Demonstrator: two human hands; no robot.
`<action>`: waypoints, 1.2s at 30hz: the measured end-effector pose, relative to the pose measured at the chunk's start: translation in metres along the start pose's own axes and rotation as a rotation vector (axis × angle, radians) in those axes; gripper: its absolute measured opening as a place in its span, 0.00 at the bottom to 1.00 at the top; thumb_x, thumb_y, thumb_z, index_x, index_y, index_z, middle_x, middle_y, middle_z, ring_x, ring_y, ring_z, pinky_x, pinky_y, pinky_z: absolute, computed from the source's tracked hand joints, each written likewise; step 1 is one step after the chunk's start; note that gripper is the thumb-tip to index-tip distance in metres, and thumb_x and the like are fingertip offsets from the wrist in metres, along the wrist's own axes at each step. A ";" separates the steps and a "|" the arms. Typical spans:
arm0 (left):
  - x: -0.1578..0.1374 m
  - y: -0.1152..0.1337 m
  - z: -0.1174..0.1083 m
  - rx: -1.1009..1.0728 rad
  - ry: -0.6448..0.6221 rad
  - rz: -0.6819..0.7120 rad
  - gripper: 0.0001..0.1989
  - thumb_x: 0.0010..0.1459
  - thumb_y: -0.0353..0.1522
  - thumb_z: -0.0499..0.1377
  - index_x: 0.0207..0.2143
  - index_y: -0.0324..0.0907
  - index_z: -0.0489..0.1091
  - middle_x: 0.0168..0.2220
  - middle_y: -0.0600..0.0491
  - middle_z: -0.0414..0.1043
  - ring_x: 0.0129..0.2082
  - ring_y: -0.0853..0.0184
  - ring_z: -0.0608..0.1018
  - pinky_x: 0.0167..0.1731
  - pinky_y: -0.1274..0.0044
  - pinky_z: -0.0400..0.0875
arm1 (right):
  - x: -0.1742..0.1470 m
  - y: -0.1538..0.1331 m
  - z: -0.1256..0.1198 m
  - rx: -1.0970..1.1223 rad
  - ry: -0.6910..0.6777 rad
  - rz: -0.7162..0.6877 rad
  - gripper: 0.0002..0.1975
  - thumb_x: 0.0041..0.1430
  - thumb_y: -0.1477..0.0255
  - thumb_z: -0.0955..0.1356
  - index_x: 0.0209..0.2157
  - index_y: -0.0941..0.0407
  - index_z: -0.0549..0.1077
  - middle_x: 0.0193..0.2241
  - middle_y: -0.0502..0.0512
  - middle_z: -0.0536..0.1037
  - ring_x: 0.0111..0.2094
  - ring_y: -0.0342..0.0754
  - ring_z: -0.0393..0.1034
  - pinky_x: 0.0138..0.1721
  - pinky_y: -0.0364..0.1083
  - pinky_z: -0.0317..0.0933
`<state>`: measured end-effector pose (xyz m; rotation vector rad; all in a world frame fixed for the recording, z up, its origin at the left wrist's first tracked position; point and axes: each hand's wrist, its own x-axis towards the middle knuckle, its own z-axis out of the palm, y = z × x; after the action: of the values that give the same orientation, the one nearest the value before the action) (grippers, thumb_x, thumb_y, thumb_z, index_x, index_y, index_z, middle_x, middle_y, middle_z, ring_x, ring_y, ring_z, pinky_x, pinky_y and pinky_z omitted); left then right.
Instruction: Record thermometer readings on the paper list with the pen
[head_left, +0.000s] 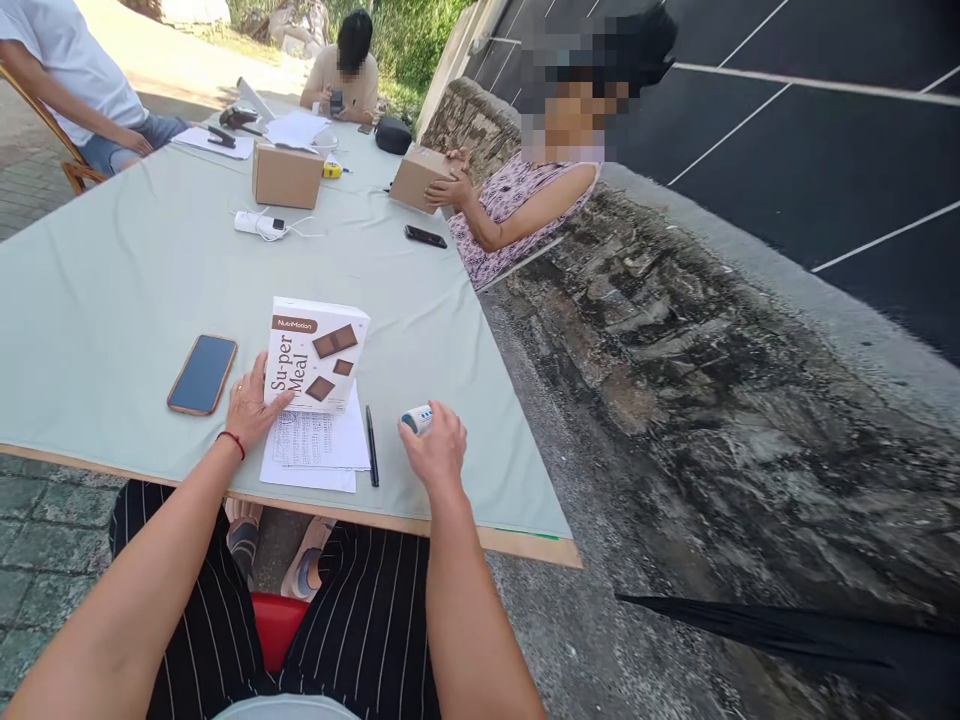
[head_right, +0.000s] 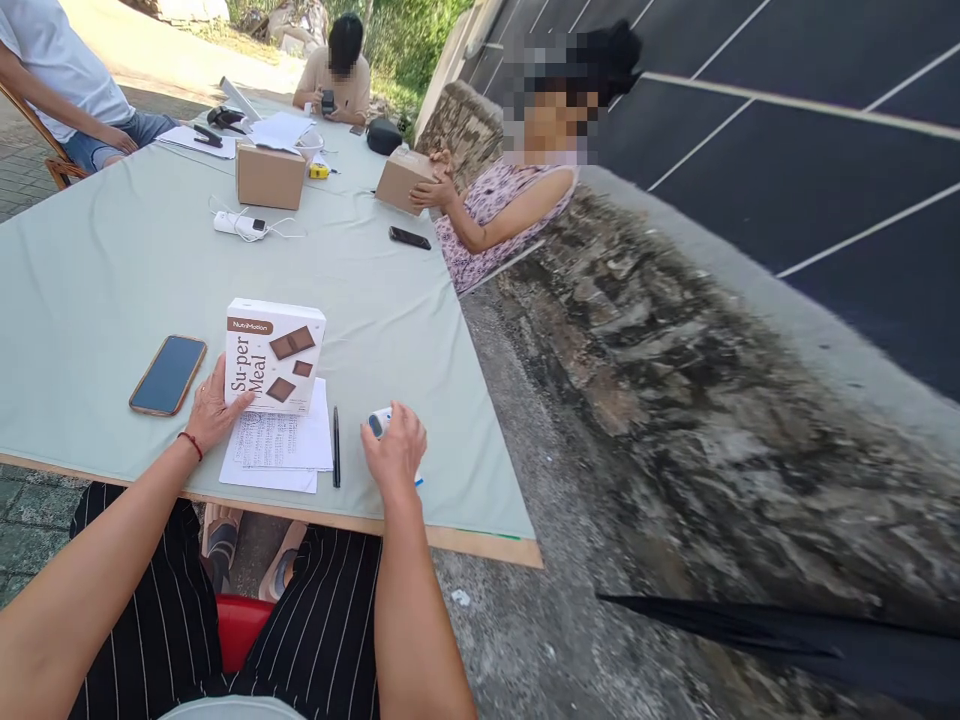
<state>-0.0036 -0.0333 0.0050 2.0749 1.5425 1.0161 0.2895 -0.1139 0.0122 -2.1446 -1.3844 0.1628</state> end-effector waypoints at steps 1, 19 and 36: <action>0.000 0.000 0.000 0.000 -0.005 -0.003 0.44 0.60 0.57 0.49 0.70 0.44 0.42 0.56 0.42 0.70 0.56 0.49 0.71 0.58 0.54 0.58 | 0.002 0.007 -0.006 -0.082 -0.053 0.086 0.31 0.55 0.62 0.67 0.58 0.59 0.64 0.57 0.69 0.66 0.60 0.64 0.59 0.58 0.61 0.56; 0.001 0.006 0.000 0.011 -0.019 -0.041 0.33 0.65 0.51 0.44 0.63 0.39 0.54 0.57 0.40 0.70 0.56 0.52 0.72 0.60 0.57 0.58 | -0.051 -0.085 0.003 1.382 -0.297 0.237 0.18 0.49 0.57 0.70 0.36 0.55 0.71 0.30 0.51 0.75 0.23 0.41 0.62 0.24 0.43 0.57; 0.001 0.004 0.001 0.049 -0.021 0.020 0.32 0.67 0.52 0.40 0.60 0.39 0.58 0.55 0.41 0.71 0.55 0.53 0.72 0.57 0.58 0.61 | -0.053 -0.120 0.041 1.181 -0.439 0.226 0.15 0.47 0.57 0.71 0.26 0.54 0.68 0.18 0.45 0.69 0.25 0.44 0.62 0.30 0.45 0.57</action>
<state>-0.0005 -0.0333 0.0074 2.1314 1.5541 0.9700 0.1529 -0.1079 0.0304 -1.2437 -0.8400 1.2472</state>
